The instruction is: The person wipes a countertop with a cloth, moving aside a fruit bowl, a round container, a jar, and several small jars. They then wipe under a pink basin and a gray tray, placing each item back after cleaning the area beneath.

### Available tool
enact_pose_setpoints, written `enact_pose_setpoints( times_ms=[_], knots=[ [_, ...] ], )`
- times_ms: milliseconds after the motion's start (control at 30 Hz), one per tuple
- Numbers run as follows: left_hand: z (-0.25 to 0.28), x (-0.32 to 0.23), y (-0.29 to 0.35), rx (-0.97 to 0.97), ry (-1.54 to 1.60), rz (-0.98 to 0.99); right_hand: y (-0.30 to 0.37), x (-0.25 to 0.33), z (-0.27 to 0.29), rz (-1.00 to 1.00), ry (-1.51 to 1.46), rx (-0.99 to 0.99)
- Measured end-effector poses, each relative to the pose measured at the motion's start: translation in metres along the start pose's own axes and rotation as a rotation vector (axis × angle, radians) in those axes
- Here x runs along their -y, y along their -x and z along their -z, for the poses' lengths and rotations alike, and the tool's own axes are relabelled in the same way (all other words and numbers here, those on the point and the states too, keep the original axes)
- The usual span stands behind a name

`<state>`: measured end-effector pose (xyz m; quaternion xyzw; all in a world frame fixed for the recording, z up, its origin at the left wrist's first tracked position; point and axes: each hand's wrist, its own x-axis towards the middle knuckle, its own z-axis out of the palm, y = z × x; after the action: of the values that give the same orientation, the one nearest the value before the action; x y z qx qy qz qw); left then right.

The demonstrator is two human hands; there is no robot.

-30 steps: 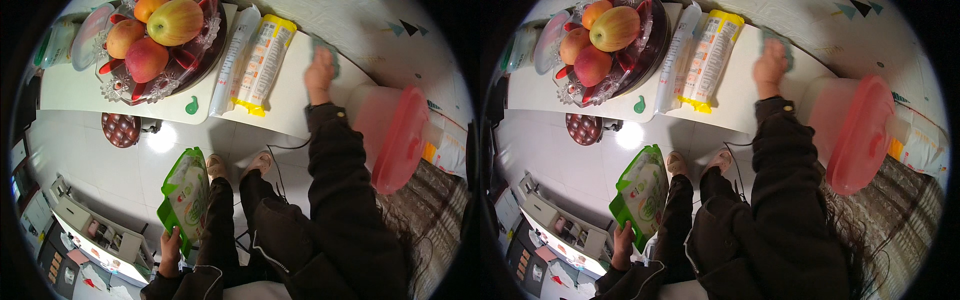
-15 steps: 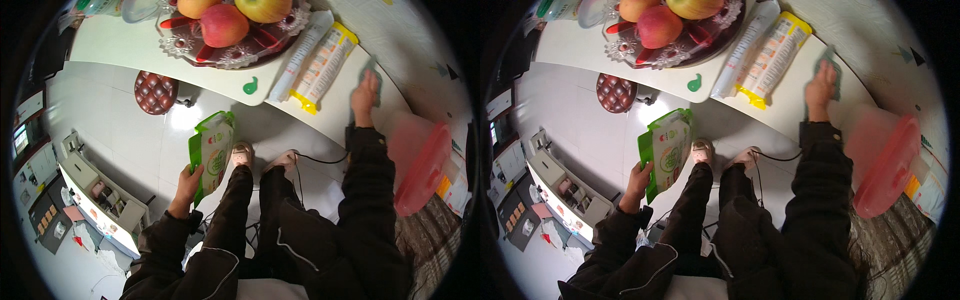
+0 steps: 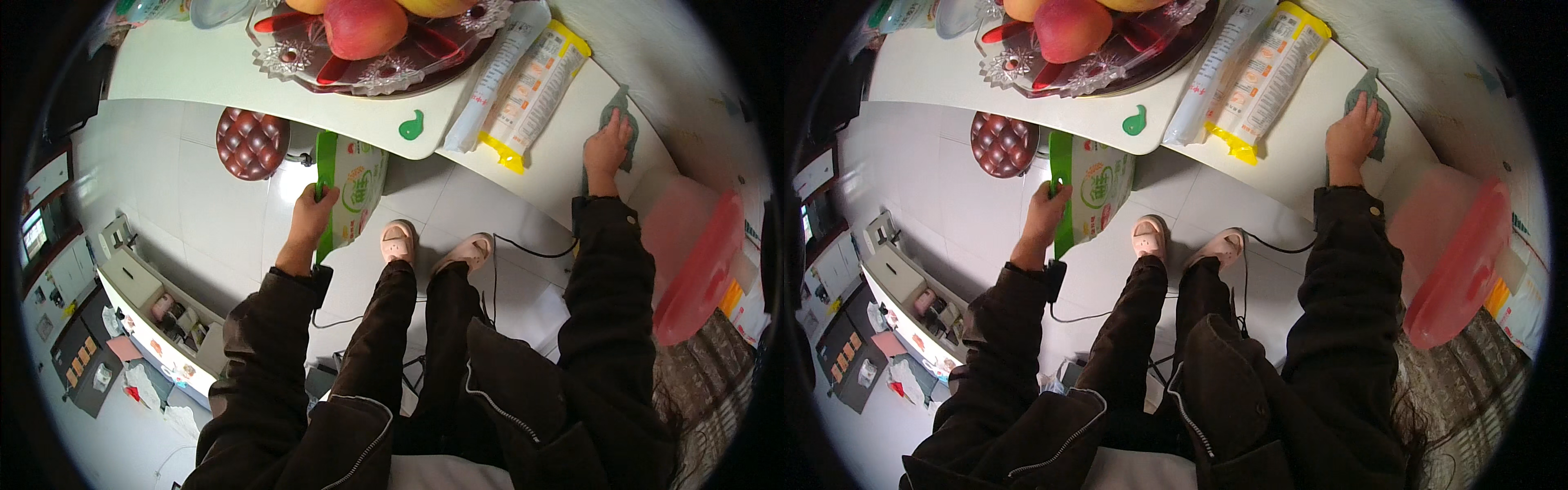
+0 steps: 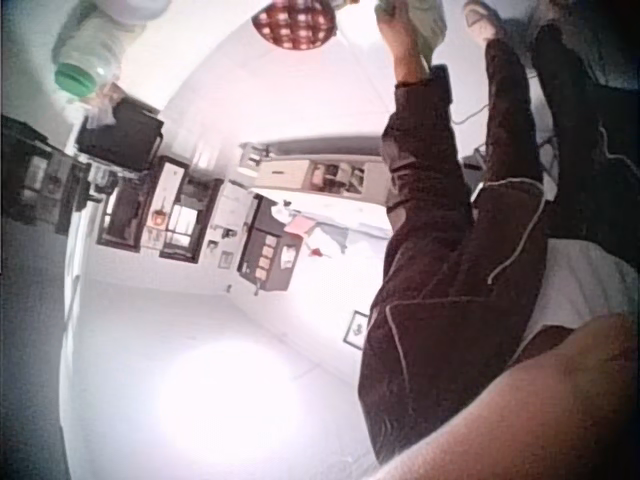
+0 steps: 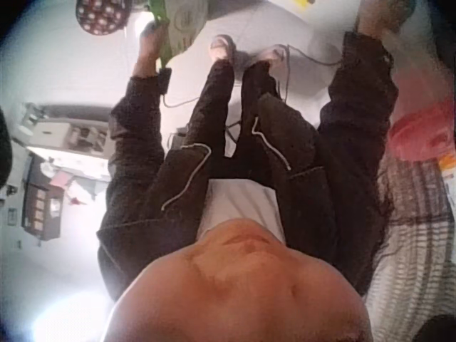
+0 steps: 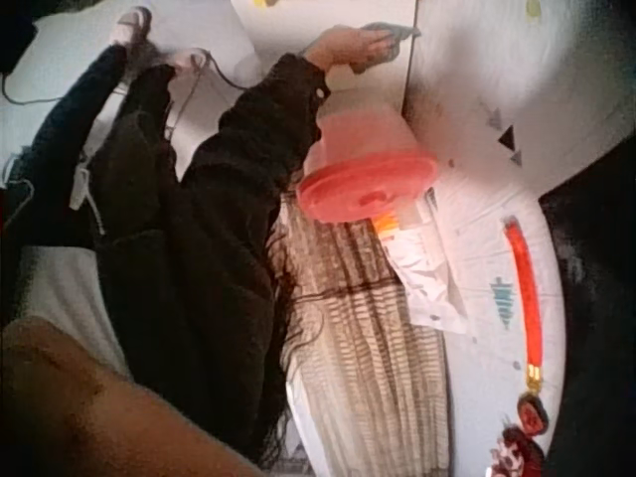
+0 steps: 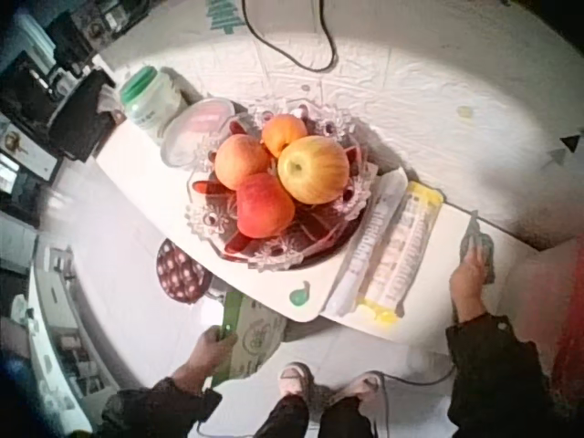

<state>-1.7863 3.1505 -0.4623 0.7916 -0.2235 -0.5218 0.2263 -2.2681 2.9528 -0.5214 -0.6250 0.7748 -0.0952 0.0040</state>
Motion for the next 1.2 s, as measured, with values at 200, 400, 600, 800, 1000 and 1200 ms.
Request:
enact_pose_setpoints(
  times_ms=[200,400,600,800,1000,1200],
  knots=[
    [0.003,-0.004,-0.011,-0.097,-0.289,-0.049,-0.002,-0.003,-0.004,-0.046,-0.016,-0.003],
    [0.010,0.011,0.002,-0.225,-0.333,-0.169,0.022,0.025,0.041,0.034,-0.456,-0.201],
    [0.021,0.030,-0.003,-0.323,-0.421,-0.161,0.108,0.084,0.053,0.234,0.001,0.135],
    [0.049,0.039,-0.015,-0.005,-0.156,0.018,0.102,0.027,0.031,0.219,-0.029,0.033],
    [0.053,0.039,-0.022,-0.305,-0.737,-0.169,0.103,0.006,0.028,0.004,0.007,0.030],
    [0.032,0.037,0.009,-0.334,-0.641,-0.390,0.107,0.014,0.019,0.031,-0.056,-0.168]
  ],
)
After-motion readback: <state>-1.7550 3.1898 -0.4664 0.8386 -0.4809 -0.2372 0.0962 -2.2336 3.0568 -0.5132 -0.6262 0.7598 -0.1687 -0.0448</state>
